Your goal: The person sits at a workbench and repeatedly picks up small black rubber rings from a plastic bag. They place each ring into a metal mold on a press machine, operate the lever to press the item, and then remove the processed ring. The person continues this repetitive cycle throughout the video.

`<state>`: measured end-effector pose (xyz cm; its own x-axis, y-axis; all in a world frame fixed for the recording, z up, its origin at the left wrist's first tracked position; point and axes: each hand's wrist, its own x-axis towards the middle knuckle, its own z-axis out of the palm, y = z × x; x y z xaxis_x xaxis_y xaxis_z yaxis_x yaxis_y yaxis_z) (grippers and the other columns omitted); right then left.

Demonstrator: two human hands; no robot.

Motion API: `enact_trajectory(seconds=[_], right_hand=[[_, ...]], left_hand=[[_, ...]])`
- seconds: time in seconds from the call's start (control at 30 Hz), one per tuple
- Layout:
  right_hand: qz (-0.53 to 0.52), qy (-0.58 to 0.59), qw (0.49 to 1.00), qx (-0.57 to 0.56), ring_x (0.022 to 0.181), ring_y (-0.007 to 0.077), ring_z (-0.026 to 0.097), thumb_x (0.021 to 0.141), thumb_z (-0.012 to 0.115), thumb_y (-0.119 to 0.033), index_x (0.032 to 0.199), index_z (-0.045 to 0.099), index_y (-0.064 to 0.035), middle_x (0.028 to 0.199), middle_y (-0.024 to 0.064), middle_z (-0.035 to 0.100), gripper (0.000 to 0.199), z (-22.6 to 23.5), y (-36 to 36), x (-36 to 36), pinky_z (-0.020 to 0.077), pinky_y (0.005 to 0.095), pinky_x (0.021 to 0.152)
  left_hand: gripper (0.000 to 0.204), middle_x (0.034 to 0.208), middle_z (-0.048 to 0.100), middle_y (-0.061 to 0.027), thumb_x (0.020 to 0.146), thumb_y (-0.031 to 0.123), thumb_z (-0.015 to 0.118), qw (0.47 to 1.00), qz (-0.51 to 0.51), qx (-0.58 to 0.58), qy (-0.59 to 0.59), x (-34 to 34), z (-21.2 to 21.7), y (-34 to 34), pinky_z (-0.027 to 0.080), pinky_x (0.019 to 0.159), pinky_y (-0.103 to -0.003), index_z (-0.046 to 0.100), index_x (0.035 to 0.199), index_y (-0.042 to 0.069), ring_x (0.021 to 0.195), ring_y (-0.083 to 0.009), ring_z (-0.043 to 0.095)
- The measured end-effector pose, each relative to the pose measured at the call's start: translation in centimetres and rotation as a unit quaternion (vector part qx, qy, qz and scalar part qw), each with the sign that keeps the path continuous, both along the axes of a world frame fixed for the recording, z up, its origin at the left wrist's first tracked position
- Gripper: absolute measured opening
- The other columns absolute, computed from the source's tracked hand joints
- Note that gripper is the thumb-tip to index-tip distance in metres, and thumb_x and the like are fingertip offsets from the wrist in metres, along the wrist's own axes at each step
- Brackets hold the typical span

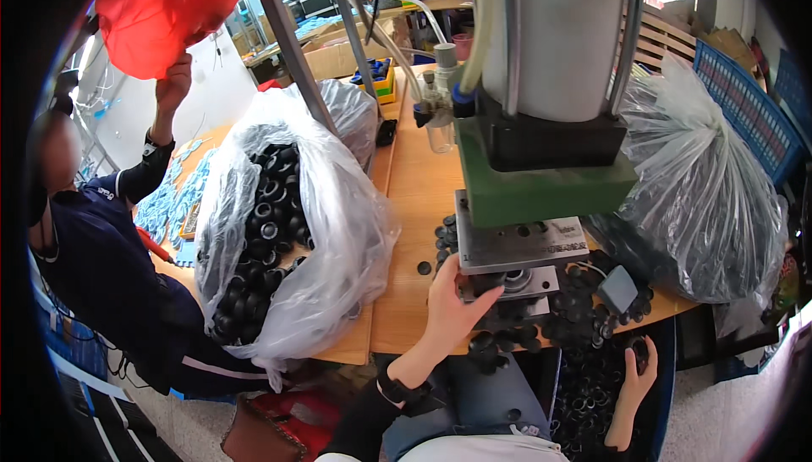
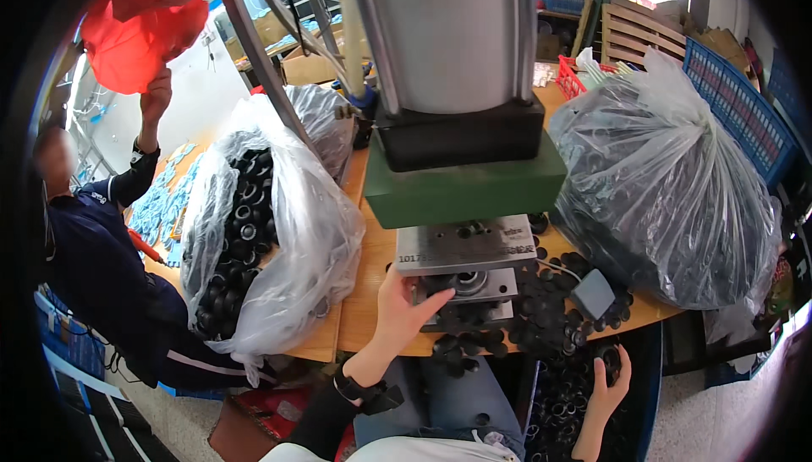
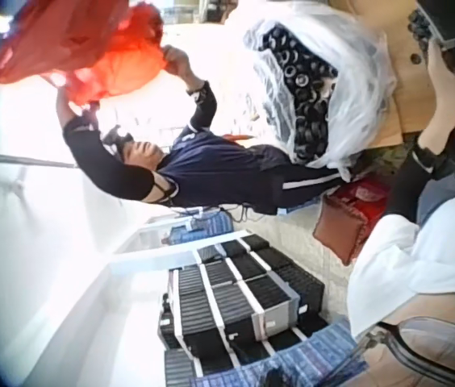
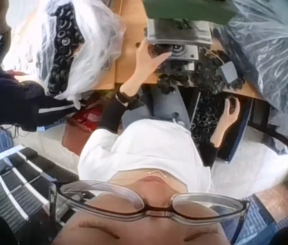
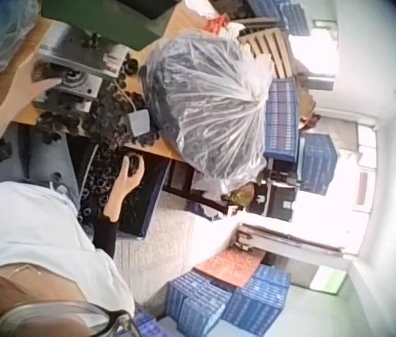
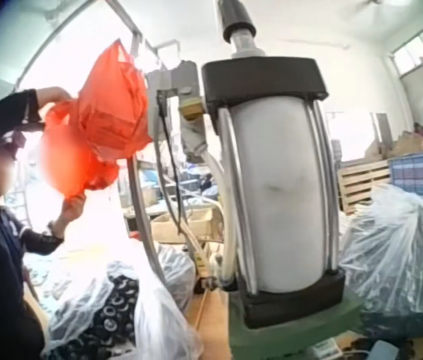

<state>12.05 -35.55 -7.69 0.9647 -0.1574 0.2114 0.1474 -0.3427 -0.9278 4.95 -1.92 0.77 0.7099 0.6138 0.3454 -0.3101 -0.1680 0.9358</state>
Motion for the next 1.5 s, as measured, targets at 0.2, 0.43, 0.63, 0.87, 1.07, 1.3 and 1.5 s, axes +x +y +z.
enact_trajectory(seconds=[0.2,0.43,0.63,0.87,1.07,1.3,1.5], right_hand=[[-0.035,0.078,0.995,-0.048,0.101,0.0210,0.056,0.080,0.071,-0.017,0.119,0.056,-0.0002,0.113,0.0112,0.058,0.045,-6.0,-4.9,-0.1,0.0424,0.0308,0.088],[-0.050,0.069,0.932,-0.351,0.130,0.0391,0.034,0.078,0.073,-0.029,0.137,0.035,0.0007,0.143,0.0227,0.031,0.076,-11.8,-6.4,2.4,0.0310,0.0446,0.105],[0.011,-0.036,0.970,-0.239,0.128,0.0341,0.037,0.084,0.067,-0.024,0.134,0.040,0.0007,0.139,0.0197,0.038,0.061,-5.5,-1.3,6.6,0.0291,0.0413,0.106],[0.078,-0.025,0.980,-0.180,0.125,0.0306,0.042,0.087,0.064,-0.019,0.124,0.050,0.0014,0.134,0.0174,0.045,0.045,-4.8,1.6,8.0,0.0317,0.0377,0.104],[0.134,-0.209,0.919,-0.305,0.127,0.0356,0.039,0.089,0.058,-0.013,0.126,0.048,0.0033,0.135,0.0195,0.046,0.042,-2.3,3.6,10.8,0.0305,0.0424,0.105],[0.221,-0.224,0.849,-0.425,0.126,0.0373,0.041,0.089,0.057,-0.011,0.128,0.047,0.0026,0.133,0.0208,0.047,0.043,-5.4,5.1,14.3,0.0319,0.0447,0.104],[0.217,-0.276,0.858,-0.375,0.122,0.0370,0.045,0.078,0.066,-0.009,0.123,0.051,0.0023,0.128,0.0218,0.050,0.049,-4.9,6.1,13.5,0.0323,0.0429,0.104]], left_hand=[[0.032,0.079,0.067,-0.0091,0.069,0.011,0.079,0.979,0.015,0.158,0.131,1.3,2.3,-1.4,0.050,0.064,-0.028,0.063,0.094,-0.001,0.067,-0.0159,0.063],[0.033,0.078,0.067,-0.0079,0.074,0.019,0.077,0.994,-0.028,0.077,0.076,2.0,0.6,-1.7,0.050,0.062,-0.028,0.064,0.097,0.000,0.065,-0.0154,0.063],[0.023,0.079,0.067,-0.0074,0.078,0.015,0.074,0.988,0.007,0.092,0.127,1.9,2.5,-2.0,0.049,0.059,-0.029,0.066,0.091,-0.001,0.064,-0.0150,0.062],[0.027,0.087,0.067,-0.0105,0.076,0.017,0.075,0.995,-0.027,0.041,0.086,2.7,0.7,-1.2,0.048,0.068,-0.031,0.065,0.094,0.001,0.074,-0.0197,0.062],[0.035,0.096,0.065,-0.0112,0.077,0.035,0.070,0.956,0.090,0.258,0.106,1.9,0.0,-1.1,0.036,0.093,-0.046,0.066,0.099,0.009,0.098,-0.0302,0.057],[0.038,0.103,0.063,-0.0087,0.073,0.037,0.074,0.954,0.125,0.254,0.099,1.8,0.0,-1.9,0.034,0.094,-0.044,0.065,0.100,0.011,0.103,-0.0292,0.054],[0.043,0.091,0.062,-0.0111,0.073,0.042,0.070,0.953,0.096,0.270,0.097,2.0,-1.2,-1.2,0.030,0.097,-0.051,0.064,0.099,0.008,0.094,-0.0308,0.056]])
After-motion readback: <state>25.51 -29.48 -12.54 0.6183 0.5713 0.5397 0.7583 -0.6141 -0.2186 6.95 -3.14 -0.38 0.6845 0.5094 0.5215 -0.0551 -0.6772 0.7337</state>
